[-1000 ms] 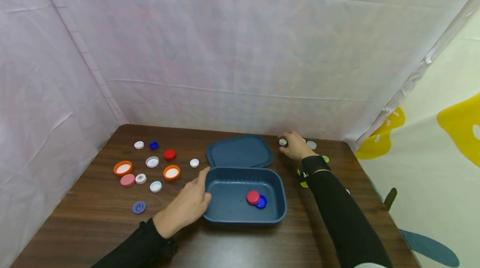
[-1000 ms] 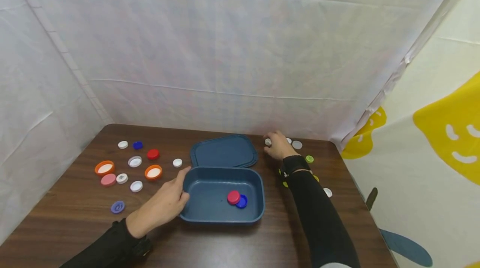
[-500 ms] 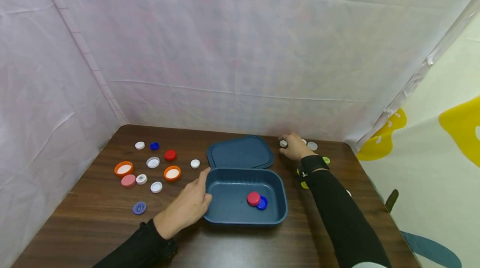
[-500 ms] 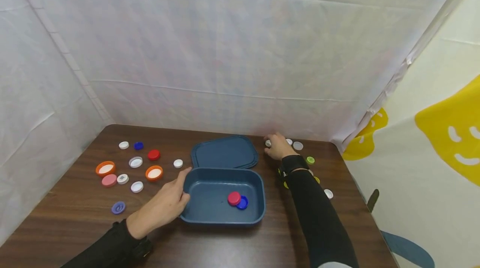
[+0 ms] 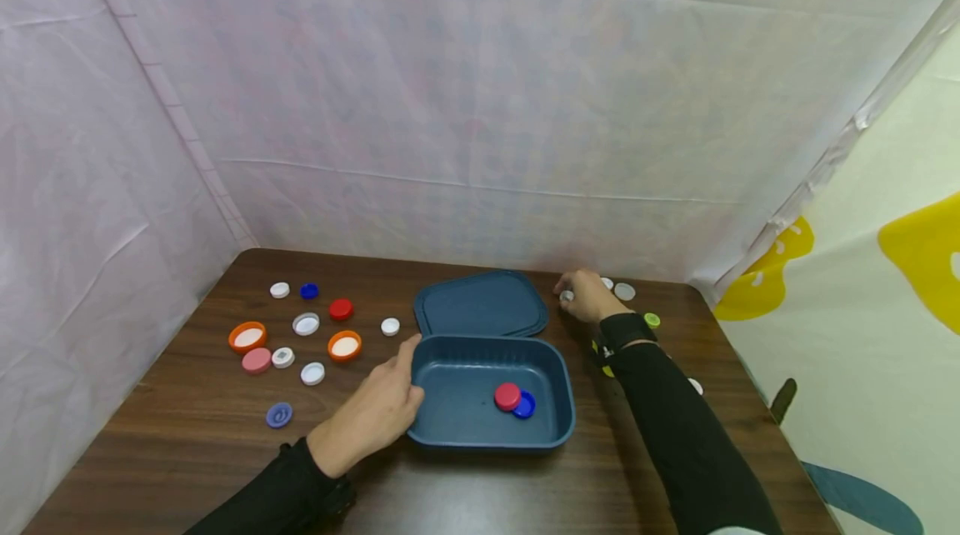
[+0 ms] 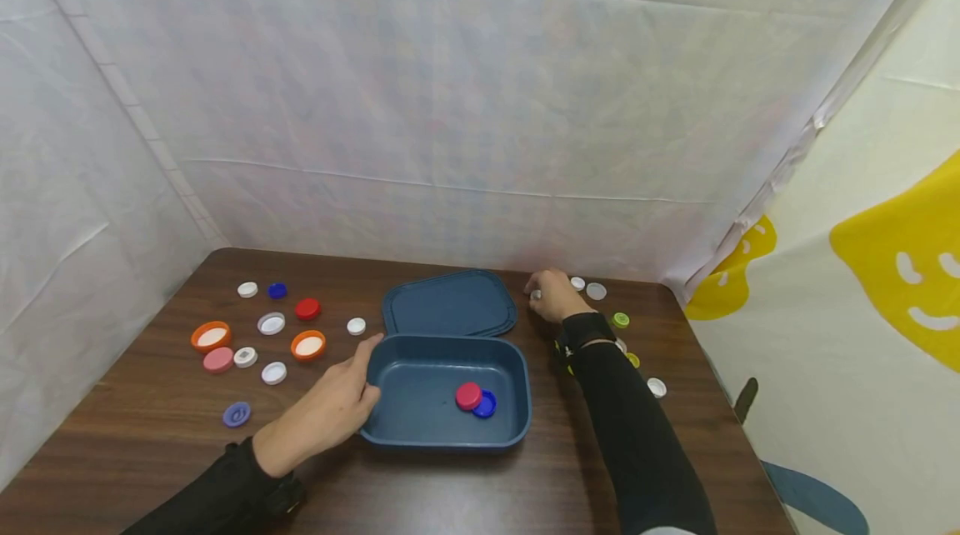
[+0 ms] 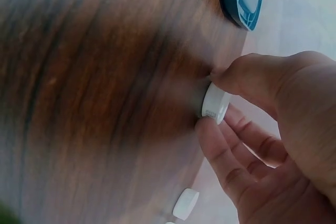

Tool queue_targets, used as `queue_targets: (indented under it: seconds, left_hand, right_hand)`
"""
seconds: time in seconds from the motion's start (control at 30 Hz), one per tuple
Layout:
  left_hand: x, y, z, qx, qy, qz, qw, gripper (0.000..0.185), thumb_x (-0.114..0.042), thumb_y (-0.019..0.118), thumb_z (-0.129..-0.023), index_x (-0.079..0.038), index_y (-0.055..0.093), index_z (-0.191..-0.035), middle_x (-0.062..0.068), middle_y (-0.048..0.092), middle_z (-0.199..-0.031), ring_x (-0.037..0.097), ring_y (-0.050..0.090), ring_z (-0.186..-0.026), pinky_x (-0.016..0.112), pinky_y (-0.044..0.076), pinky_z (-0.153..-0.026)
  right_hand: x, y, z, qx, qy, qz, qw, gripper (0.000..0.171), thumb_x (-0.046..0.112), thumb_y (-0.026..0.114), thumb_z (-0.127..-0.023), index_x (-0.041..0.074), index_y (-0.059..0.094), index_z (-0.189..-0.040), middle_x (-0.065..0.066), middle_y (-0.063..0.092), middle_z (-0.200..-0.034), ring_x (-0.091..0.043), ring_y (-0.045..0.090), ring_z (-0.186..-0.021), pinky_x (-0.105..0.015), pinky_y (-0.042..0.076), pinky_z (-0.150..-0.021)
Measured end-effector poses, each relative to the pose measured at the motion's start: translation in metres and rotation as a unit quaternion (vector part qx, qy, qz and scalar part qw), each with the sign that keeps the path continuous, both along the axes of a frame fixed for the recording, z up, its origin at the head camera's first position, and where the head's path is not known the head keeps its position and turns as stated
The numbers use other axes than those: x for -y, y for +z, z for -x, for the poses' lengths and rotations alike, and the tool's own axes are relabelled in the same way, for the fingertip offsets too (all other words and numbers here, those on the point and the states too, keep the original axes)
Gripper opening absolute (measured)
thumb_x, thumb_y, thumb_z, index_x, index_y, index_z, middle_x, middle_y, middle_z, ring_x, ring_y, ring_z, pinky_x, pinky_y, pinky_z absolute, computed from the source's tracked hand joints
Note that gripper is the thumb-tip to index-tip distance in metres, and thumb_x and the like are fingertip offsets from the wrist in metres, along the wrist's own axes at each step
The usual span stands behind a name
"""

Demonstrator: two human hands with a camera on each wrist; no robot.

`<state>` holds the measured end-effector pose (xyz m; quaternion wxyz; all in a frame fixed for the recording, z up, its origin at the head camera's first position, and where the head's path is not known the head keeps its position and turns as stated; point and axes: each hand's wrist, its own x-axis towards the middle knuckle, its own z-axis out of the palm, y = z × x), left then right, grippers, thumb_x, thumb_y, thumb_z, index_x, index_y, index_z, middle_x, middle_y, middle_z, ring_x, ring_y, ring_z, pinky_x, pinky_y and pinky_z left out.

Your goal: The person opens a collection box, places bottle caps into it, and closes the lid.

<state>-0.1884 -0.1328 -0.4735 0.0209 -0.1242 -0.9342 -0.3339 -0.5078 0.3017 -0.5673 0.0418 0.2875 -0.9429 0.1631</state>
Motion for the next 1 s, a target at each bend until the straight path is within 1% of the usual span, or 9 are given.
queue_targets:
  seconds: [0.13,0.2,0.23,0.27,0.37,0.53,0.77,0.87,1.0]
  left_hand:
    - [0.0,0.0,0.0,-0.001,-0.001,-0.001,1.0,0.075,0.002,0.065,-0.1,0.007,0.042,-0.171,0.033,0.076,-0.135,0.027,0.071,-0.094,0.048,0.066,-0.087]
    - [0.0,0.0,0.0,-0.001,-0.001,-0.002,1.0,0.075,0.002,0.065,-0.1,0.006,0.042,-0.171,0.032,0.076,-0.134,0.027,0.071,-0.094,0.048,0.066,-0.087]
    - [0.0,0.0,0.0,0.0,-0.001,-0.002,1.0,0.075,0.002,0.065,-0.1,0.006,0.042,-0.171,0.032,0.076,-0.134,0.028,0.072,-0.094,0.048,0.066,-0.087]
    - [0.0,0.0,0.0,0.001,-0.001,-0.003,1.0,0.075,0.002,0.065,-0.1,0.006,0.042,-0.171,0.033,0.076,-0.136,0.028,0.072,-0.094,0.048,0.066,-0.087]
    - [-0.001,0.0,0.0,0.005,0.001,-0.002,1.0,0.075,0.001,0.065,-0.1,0.006,0.042,-0.171,0.033,0.075,-0.137,0.028,0.072,-0.095,0.049,0.066,-0.088]
    - [-0.001,0.0,0.0,0.009,0.002,-0.001,1.0,0.075,0.001,0.065,-0.1,0.005,0.042,-0.172,0.033,0.075,-0.138,0.028,0.072,-0.096,0.049,0.066,-0.089]
    - [-0.001,0.001,0.0,0.0,0.001,-0.003,1.0,0.074,0.001,0.066,-0.101,0.006,0.042,-0.171,0.032,0.076,-0.135,0.028,0.072,-0.093,0.048,0.066,-0.086]
    - [-0.001,0.001,0.001,-0.004,0.0,-0.003,1.0,0.075,0.001,0.065,-0.1,0.007,0.042,-0.171,0.033,0.076,-0.134,0.028,0.072,-0.094,0.048,0.066,-0.086]
    - [-0.001,0.0,0.0,0.006,0.002,-0.002,1.0,0.075,0.001,0.065,-0.101,0.005,0.042,-0.172,0.033,0.075,-0.14,0.029,0.073,-0.097,0.049,0.066,-0.09]
  right_hand:
    - [0.024,0.049,-0.046,0.029,-0.008,0.0,1.0,0.016,0.014,0.08,-0.103,0.009,0.086,-0.116,-0.016,0.085,-0.12,-0.039,0.078,-0.11,-0.053,0.064,-0.095]
    - [0.037,0.074,-0.071,0.04,-0.017,-0.001,0.999,0.014,0.01,0.08,-0.104,0.006,0.086,-0.116,-0.018,0.085,-0.12,-0.04,0.078,-0.112,-0.055,0.064,-0.098]
    - [0.046,0.087,-0.084,0.043,-0.031,-0.008,0.999,0.014,0.006,0.08,-0.102,0.003,0.086,-0.115,-0.02,0.085,-0.119,-0.043,0.078,-0.111,-0.059,0.064,-0.098]
    - [0.049,0.091,-0.09,0.041,-0.034,-0.008,0.999,0.014,0.005,0.079,-0.103,0.002,0.086,-0.115,-0.02,0.085,-0.118,-0.043,0.078,-0.111,-0.059,0.064,-0.098]
    - [0.053,0.095,-0.098,0.04,-0.042,-0.011,0.998,0.015,0.004,0.077,-0.106,0.001,0.085,-0.118,-0.02,0.084,-0.118,-0.042,0.078,-0.111,-0.059,0.064,-0.1]
    - [0.052,0.097,-0.104,0.036,-0.034,0.01,0.999,0.015,0.005,0.077,-0.106,0.0,0.085,-0.118,-0.02,0.083,-0.114,-0.04,0.077,-0.107,-0.059,0.064,-0.096]
    - [0.057,0.112,-0.119,-0.003,-0.017,0.027,0.999,0.015,0.005,0.079,-0.103,0.0,0.086,-0.117,-0.019,0.082,-0.109,-0.036,0.076,-0.101,-0.057,0.064,-0.09]
    - [0.061,0.118,-0.128,-0.012,-0.01,0.034,0.999,0.014,0.004,0.079,-0.103,0.001,0.086,-0.115,-0.018,0.081,-0.109,-0.034,0.073,-0.098,-0.054,0.062,-0.088]
    - [0.067,0.127,-0.144,-0.012,-0.001,0.04,0.999,0.014,0.004,0.081,-0.102,0.002,0.087,-0.115,-0.016,0.08,-0.108,-0.03,0.07,-0.096,-0.048,0.06,-0.086]
